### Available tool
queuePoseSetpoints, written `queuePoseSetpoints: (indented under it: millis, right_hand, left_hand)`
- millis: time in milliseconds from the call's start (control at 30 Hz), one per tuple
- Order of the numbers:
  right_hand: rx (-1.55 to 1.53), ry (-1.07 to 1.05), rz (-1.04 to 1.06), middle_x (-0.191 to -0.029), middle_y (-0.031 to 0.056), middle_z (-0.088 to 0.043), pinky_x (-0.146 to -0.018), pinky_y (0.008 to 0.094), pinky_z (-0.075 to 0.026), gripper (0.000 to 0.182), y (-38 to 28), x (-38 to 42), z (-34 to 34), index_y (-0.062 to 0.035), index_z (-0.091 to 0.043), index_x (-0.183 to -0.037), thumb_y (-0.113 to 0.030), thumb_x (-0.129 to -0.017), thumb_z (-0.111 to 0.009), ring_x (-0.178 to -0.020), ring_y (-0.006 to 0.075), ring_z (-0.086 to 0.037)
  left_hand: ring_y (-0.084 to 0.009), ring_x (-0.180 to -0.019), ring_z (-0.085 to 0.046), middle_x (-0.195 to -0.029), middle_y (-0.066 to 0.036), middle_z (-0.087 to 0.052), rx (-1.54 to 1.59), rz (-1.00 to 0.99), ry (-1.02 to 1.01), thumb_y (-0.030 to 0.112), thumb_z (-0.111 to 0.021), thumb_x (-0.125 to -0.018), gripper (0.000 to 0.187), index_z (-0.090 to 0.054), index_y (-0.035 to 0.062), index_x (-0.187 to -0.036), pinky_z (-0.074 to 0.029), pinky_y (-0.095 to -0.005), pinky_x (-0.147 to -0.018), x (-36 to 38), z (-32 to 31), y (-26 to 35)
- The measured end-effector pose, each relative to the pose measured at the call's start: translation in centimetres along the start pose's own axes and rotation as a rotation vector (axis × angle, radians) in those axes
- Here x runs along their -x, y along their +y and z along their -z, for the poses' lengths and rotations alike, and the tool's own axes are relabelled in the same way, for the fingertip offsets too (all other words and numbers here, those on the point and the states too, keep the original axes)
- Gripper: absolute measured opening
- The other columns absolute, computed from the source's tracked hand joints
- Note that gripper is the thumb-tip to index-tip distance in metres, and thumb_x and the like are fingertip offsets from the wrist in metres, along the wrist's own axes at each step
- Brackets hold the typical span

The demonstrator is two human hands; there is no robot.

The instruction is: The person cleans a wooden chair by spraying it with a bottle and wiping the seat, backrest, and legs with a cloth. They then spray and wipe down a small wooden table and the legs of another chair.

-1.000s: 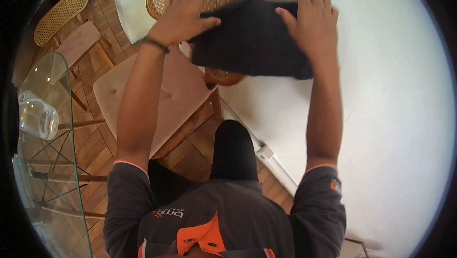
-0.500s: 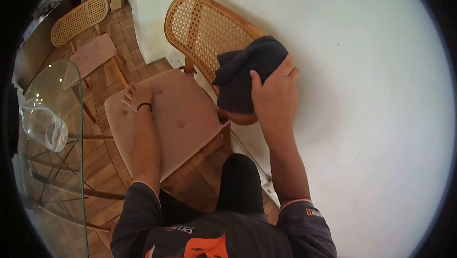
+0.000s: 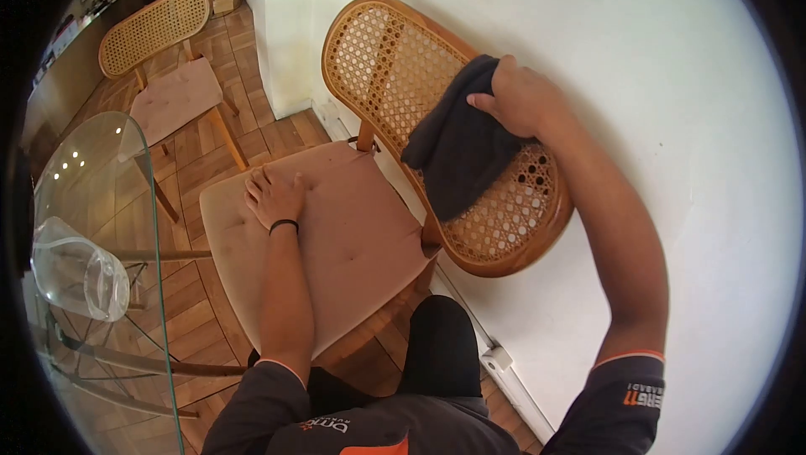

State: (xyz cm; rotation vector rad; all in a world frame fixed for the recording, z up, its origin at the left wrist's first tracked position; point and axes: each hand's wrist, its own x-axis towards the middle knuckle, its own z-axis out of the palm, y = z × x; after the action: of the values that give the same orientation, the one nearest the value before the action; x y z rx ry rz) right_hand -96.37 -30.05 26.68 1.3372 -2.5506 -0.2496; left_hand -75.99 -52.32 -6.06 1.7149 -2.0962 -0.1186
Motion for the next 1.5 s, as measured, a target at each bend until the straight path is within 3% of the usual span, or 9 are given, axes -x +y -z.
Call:
queuePoseSetpoints:
  millis: [267,467,700,800,1000,1200,1233,1400,1500]
  right_hand:
    - [-0.079,0.076,0.104,-0.105,0.0333,-0.065,-0.088,0.0502,-0.051,0.073,-2.1,-11.4,-2.4,0.0145,-0.044,-0.12,-0.053,-0.096,-0.054,-0.101,0.0465,-0.064]
    - [-0.038,0.318,0.234,-0.099,0.0317,-0.066,-0.085,0.0507,-0.051,0.073,-6.0,-19.6,-3.9,0.01,-0.046,-0.12,-0.059,-0.097,-0.046,-0.097,0.0453,-0.065]
    - [0.309,0.659,0.352,-0.142,0.0135,-0.052,-0.101,0.0463,-0.046,0.041,-12.0,-23.1,-6.5,-0.0209,-0.055,-0.135,-0.037,-0.098,-0.052,-0.124,0.0338,-0.055]
    - [0.404,0.79,0.43,-0.147,0.0086,-0.047,-0.112,0.0442,-0.034,0.044,-12.6,-22.3,-7.6,-0.0213,-0.055,-0.137,-0.033,-0.095,-0.056,-0.138,0.0288,-0.041]
    - [0.298,0.568,0.602,-0.156,0.0064,-0.035,-0.12,0.0448,-0.019,0.044,-15.4,-19.2,-12.0,-0.0206,-0.054,-0.139,-0.024,-0.095,-0.052,-0.148,0.0249,-0.022]
    - [0.24,0.401,0.679,-0.158,0.0061,-0.033,-0.117,0.0393,-0.028,0.047,-17.6,-15.9,-19.3,-0.0146,-0.056,-0.137,-0.019,-0.09,-0.052,-0.145,0.0225,-0.029]
    - [-0.008,0.351,0.622,-0.153,0.0089,-0.039,-0.112,0.039,-0.036,0.047,-17.3,-16.6,-20.3,-0.0124,-0.057,-0.135,-0.022,-0.089,-0.054,-0.138,0.026,-0.041]
    - [-0.312,0.764,0.381,-0.138,0.0141,-0.054,-0.107,0.044,-0.041,0.051,-13.2,-18.2,-14.5,-0.0107,-0.055,-0.135,-0.037,-0.091,-0.052,-0.127,0.0338,-0.051]
    - [-0.054,0.506,0.007,-0.157,0.008,-0.034,-0.108,0.0467,-0.04,0.061,-12.9,-17.2,-8.5,-0.026,-0.035,-0.15,-0.051,-0.096,-0.046,-0.132,0.0325,-0.048]
  left_hand:
    - [-0.0356,-0.146,-0.02,-0.155,-0.016,-0.031,-0.031,0.384,0.111,0.055,-0.062,-0.083,0.082,-0.038,0.0082,-0.146,-0.012,-0.0582,-0.116,-2.5,0.5,-2.5]
    - [-0.049,-0.143,-0.019,-0.154,-0.026,-0.027,0.099,0.665,0.085,0.056,-0.062,-0.081,0.089,-0.033,0.006,-0.149,-0.017,-0.0631,-0.112,-4.7,2.4,-6.0]
    - [-0.0477,-0.14,-0.025,-0.155,-0.026,-0.024,0.008,0.616,0.055,0.058,-0.059,-0.081,0.089,-0.031,0.0097,-0.151,-0.021,-0.0615,-0.109,-4.9,1.5,-6.4]
    - [-0.0483,-0.139,-0.027,-0.153,-0.028,-0.027,0.001,0.602,0.1,0.057,-0.062,-0.082,0.088,-0.033,0.007,-0.149,-0.024,-0.062,-0.108,-4.7,1.4,-6.4]
    - [-0.0458,-0.141,-0.024,-0.155,-0.026,-0.025,0.005,0.616,0.09,0.056,-0.058,-0.08,0.088,-0.031,0.0097,-0.15,-0.021,-0.0608,-0.11,-4.7,1.4,-6.5]
    - [-0.0464,-0.139,-0.027,-0.152,-0.029,-0.029,-0.006,0.573,0.16,0.055,-0.061,-0.08,0.086,-0.036,0.0064,-0.145,-0.022,-0.0616,-0.107,-4.6,1.0,-6.8]
    - [-0.0463,-0.138,-0.027,-0.152,-0.029,-0.029,-0.004,0.572,0.164,0.055,-0.061,-0.08,0.085,-0.036,0.0062,-0.145,-0.022,-0.0615,-0.106,-4.7,1.0,-6.8]
    - [-0.0447,-0.14,-0.027,-0.152,-0.028,-0.029,-0.01,0.58,0.139,0.057,-0.06,-0.079,0.086,-0.037,0.0065,-0.145,-0.022,-0.0611,-0.108,-4.6,1.1,-6.7]
    - [-0.044,-0.141,-0.026,-0.153,-0.027,-0.028,-0.012,0.591,0.127,0.058,-0.06,-0.079,0.087,-0.037,0.0073,-0.146,-0.021,-0.0612,-0.109,-4.7,1.1,-6.8]
